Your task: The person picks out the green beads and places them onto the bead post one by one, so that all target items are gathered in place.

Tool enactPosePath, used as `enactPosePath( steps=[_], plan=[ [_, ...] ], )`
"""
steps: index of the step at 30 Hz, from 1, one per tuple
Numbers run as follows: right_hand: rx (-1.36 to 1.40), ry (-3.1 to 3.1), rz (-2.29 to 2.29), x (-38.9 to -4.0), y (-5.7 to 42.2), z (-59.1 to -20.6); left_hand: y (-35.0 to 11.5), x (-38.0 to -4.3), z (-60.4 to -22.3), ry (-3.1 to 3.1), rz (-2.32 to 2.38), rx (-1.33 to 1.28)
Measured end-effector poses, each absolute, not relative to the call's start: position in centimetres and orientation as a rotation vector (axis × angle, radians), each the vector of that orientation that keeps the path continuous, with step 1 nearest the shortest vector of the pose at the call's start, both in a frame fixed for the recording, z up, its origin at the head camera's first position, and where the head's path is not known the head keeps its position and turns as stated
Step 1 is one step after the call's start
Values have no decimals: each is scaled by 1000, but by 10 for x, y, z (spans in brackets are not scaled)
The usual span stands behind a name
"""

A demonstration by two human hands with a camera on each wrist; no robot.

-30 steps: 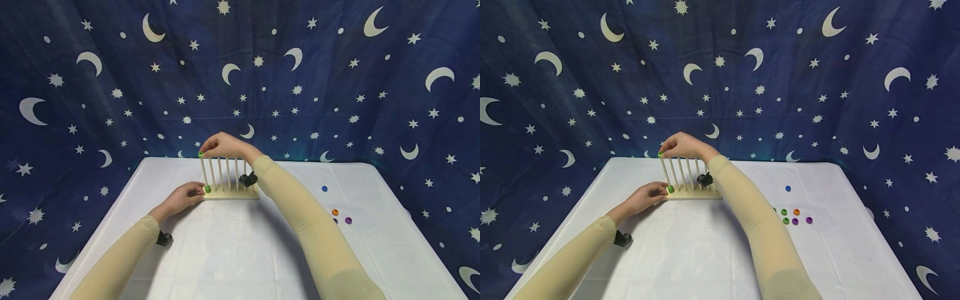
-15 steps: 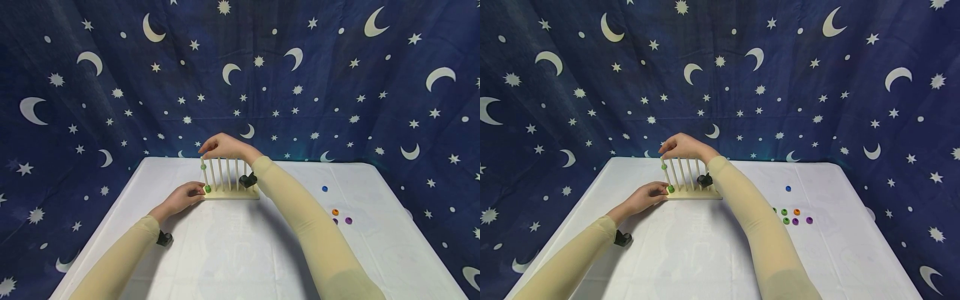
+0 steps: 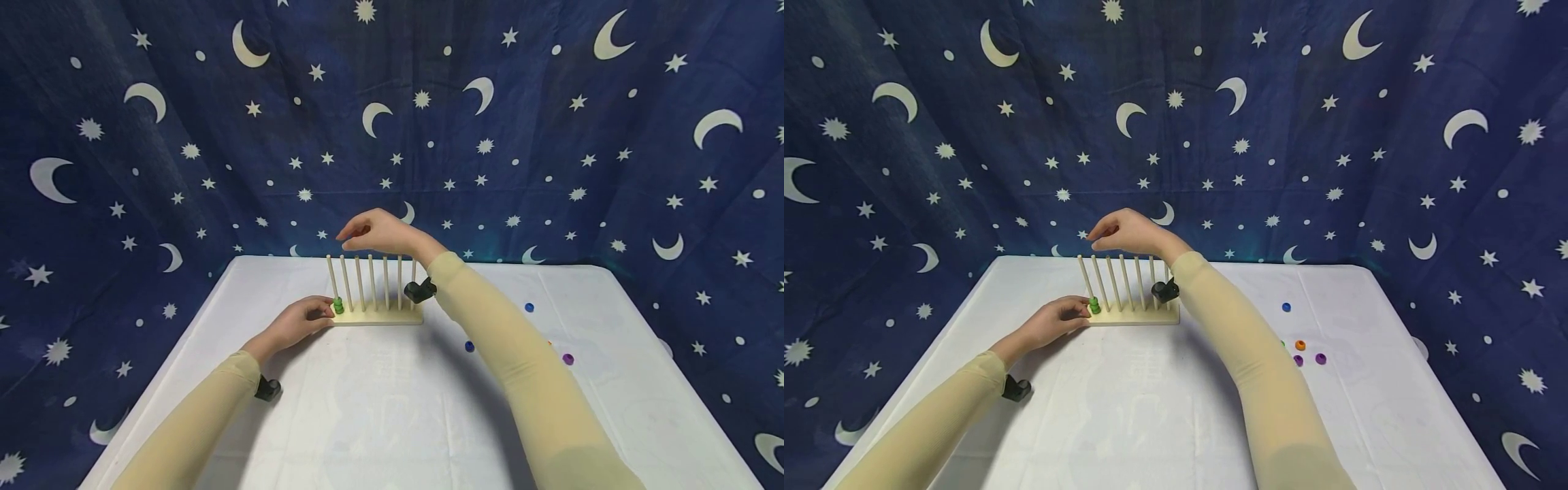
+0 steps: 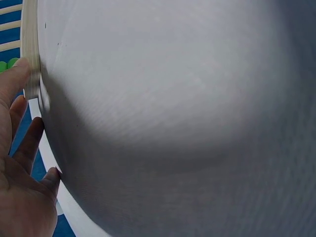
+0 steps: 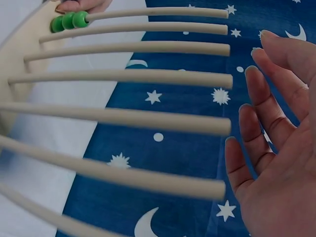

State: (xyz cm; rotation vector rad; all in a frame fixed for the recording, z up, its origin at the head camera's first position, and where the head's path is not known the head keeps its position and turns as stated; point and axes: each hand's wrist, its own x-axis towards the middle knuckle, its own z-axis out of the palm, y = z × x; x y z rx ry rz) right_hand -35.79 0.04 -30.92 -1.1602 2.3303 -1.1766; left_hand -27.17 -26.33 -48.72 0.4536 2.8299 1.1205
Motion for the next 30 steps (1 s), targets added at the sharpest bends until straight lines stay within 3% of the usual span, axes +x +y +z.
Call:
enactPosePath(
  steps=[30],
  plan=[
    [-1084,2502,-1135,-337,80,-300,-260,-269,-482,2835,1103,425]
  ],
)
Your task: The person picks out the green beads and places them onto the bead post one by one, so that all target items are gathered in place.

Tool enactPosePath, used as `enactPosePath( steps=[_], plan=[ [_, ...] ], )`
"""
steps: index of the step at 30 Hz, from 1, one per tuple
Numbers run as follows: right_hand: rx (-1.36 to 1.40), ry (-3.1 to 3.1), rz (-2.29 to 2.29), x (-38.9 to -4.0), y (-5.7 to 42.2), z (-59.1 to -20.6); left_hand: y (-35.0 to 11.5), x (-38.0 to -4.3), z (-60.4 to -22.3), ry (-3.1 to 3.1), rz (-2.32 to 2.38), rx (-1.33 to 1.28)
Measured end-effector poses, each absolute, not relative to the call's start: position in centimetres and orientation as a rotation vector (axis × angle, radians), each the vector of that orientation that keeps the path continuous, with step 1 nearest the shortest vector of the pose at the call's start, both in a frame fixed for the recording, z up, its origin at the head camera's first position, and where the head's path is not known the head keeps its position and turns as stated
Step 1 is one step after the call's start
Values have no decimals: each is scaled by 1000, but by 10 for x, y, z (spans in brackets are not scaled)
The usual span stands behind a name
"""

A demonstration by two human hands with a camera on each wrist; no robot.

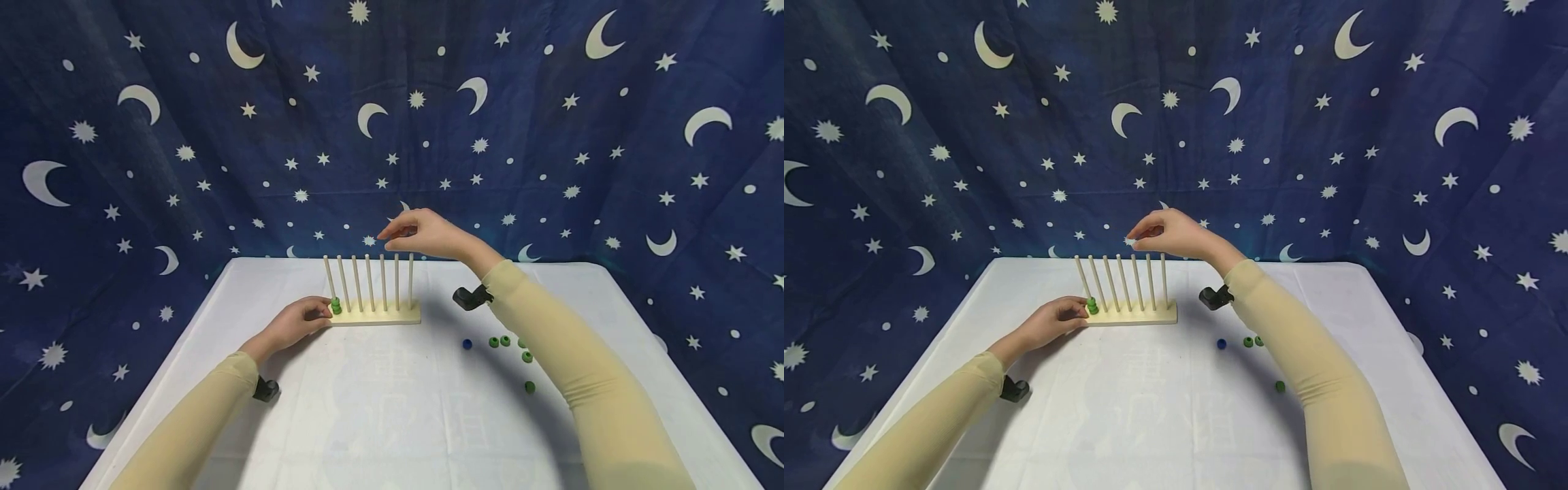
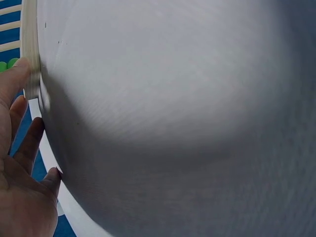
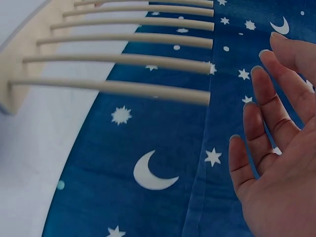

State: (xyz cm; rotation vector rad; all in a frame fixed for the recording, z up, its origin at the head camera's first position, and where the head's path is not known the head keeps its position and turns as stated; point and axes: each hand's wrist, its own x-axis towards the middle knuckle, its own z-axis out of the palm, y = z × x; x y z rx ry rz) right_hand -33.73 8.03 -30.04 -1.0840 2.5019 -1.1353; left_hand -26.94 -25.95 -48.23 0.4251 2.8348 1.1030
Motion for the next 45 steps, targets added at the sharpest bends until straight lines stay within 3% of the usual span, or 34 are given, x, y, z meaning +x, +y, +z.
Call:
enactPosePath(
  steps=[45],
  plan=[
    [-827,2616,-1041,-293,215,-362,-257,-268,-482,2838,1098,422]
  ],
)
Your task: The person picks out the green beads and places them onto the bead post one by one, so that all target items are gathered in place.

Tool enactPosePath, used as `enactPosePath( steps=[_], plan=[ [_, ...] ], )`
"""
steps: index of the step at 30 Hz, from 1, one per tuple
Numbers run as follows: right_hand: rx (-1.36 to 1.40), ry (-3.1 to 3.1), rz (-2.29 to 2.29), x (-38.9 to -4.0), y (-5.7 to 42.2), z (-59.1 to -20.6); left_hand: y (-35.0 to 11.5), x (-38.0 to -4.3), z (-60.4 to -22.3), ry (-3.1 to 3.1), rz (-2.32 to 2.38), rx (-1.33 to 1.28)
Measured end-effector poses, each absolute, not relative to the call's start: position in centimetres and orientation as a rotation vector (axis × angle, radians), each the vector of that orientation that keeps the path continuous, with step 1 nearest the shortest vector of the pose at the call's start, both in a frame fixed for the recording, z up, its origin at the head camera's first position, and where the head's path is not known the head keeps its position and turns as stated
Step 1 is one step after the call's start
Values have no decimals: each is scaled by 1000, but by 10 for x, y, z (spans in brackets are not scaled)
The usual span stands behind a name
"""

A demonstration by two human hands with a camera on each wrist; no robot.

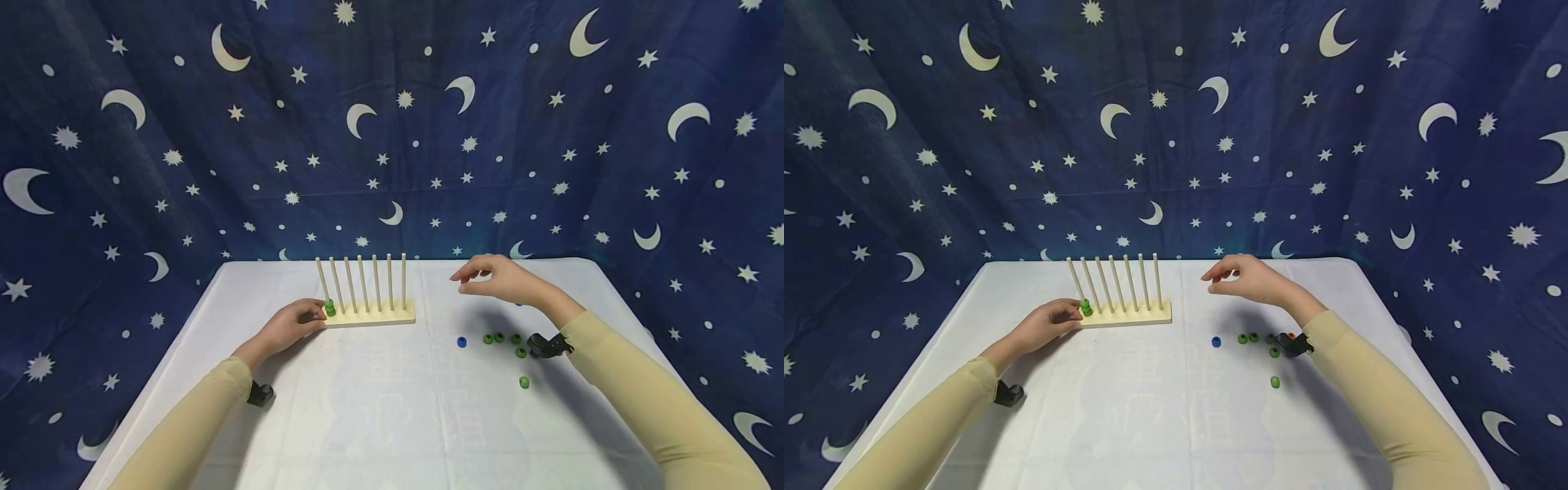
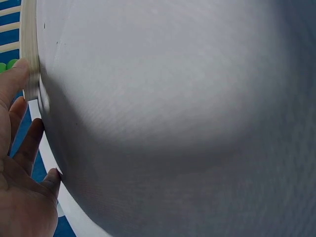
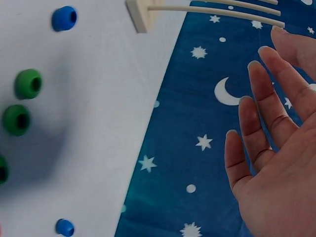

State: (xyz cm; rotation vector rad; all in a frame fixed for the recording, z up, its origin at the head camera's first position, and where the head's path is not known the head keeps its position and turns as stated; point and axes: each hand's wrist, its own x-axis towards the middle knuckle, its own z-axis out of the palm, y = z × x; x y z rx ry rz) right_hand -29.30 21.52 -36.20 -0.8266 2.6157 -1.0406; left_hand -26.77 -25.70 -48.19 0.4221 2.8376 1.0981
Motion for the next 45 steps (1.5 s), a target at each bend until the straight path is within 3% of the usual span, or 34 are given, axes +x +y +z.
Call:
enactPosePath(
  steps=[16,32,45],
  plan=[
    [-654,2637,-1040,-280,264,-401,-257,-267,-483,2824,1121,414],
    [-477,2548,-1055,-269,277,-432,-258,-267,-485,2823,1129,413],
    [-546,2532,-1032,-268,288,-447,-258,-266,-484,2814,1137,406]
  ],
)
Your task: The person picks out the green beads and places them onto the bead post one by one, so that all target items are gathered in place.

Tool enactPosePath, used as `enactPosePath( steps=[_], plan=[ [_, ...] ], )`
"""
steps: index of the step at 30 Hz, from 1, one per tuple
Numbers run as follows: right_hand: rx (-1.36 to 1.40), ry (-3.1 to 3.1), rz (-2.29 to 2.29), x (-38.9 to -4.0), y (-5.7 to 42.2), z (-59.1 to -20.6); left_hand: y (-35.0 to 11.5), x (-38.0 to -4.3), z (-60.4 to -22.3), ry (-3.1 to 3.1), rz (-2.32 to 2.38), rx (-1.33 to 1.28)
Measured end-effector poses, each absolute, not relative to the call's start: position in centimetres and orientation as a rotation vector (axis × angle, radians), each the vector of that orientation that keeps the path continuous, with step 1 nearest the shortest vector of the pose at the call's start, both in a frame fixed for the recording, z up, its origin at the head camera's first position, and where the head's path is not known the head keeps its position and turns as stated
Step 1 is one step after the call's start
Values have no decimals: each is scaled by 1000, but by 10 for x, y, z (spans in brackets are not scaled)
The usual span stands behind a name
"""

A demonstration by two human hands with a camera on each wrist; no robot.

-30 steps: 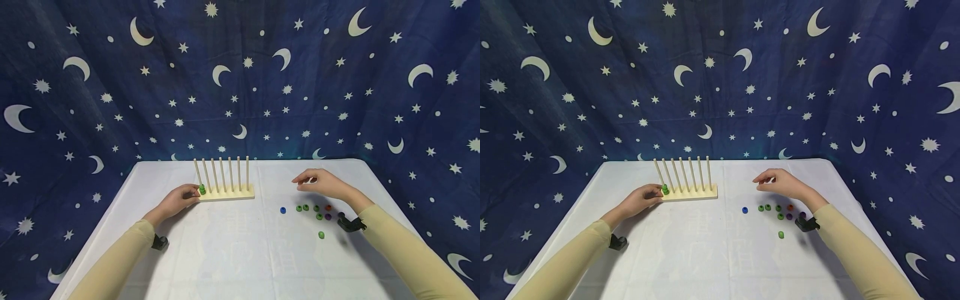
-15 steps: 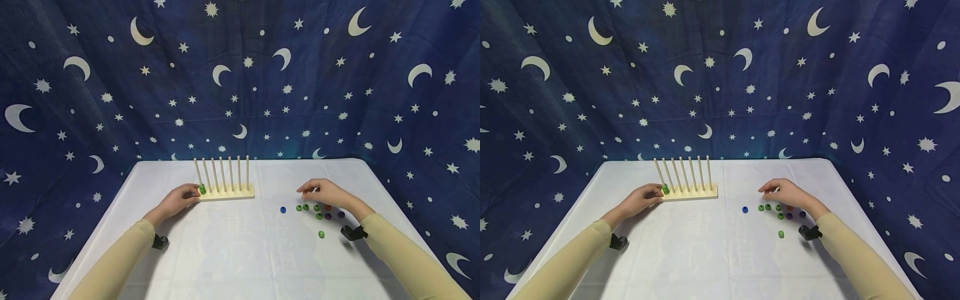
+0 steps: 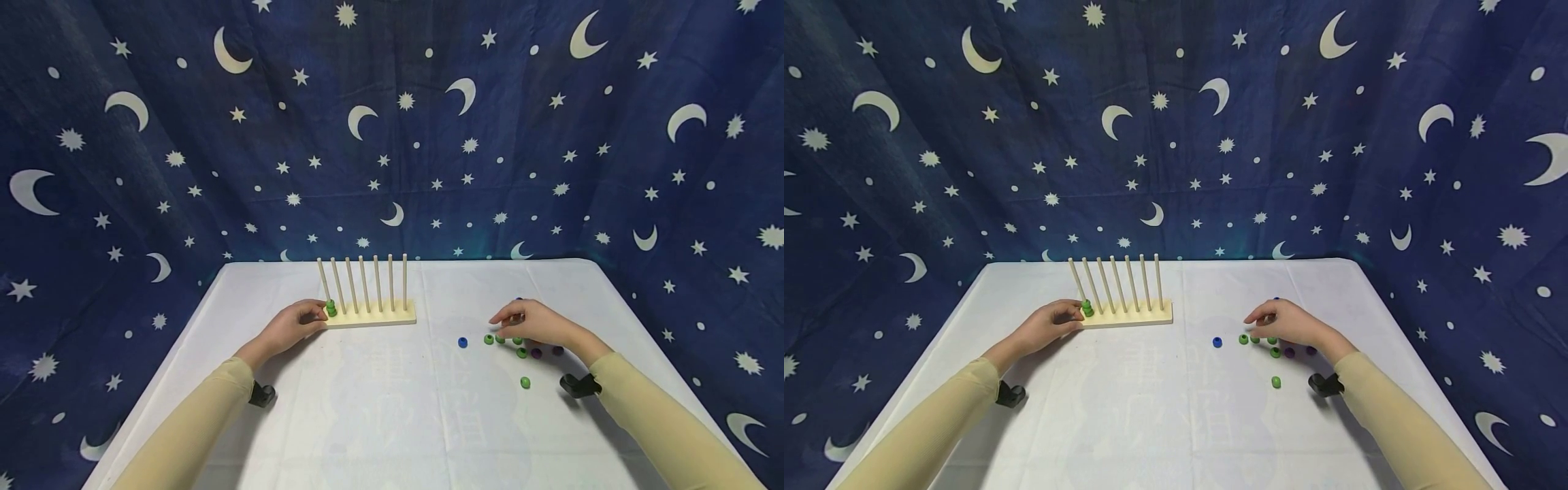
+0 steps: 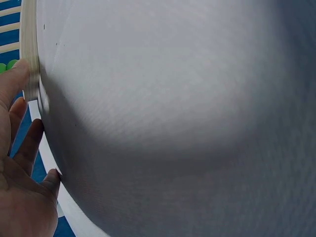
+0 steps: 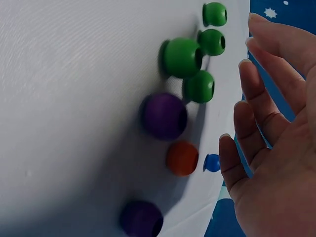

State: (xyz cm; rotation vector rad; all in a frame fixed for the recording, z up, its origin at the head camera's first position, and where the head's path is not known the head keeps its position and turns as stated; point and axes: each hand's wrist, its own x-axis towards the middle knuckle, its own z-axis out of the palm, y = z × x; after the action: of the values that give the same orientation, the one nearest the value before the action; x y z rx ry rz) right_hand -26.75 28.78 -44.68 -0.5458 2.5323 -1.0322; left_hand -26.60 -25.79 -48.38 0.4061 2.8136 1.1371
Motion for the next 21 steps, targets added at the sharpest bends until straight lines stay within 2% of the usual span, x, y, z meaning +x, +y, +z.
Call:
enactPosePath(
  steps=[21],
  plan=[
    [-572,2521,-1027,-273,301,-460,-257,-265,-482,2818,1151,444]
  ],
)
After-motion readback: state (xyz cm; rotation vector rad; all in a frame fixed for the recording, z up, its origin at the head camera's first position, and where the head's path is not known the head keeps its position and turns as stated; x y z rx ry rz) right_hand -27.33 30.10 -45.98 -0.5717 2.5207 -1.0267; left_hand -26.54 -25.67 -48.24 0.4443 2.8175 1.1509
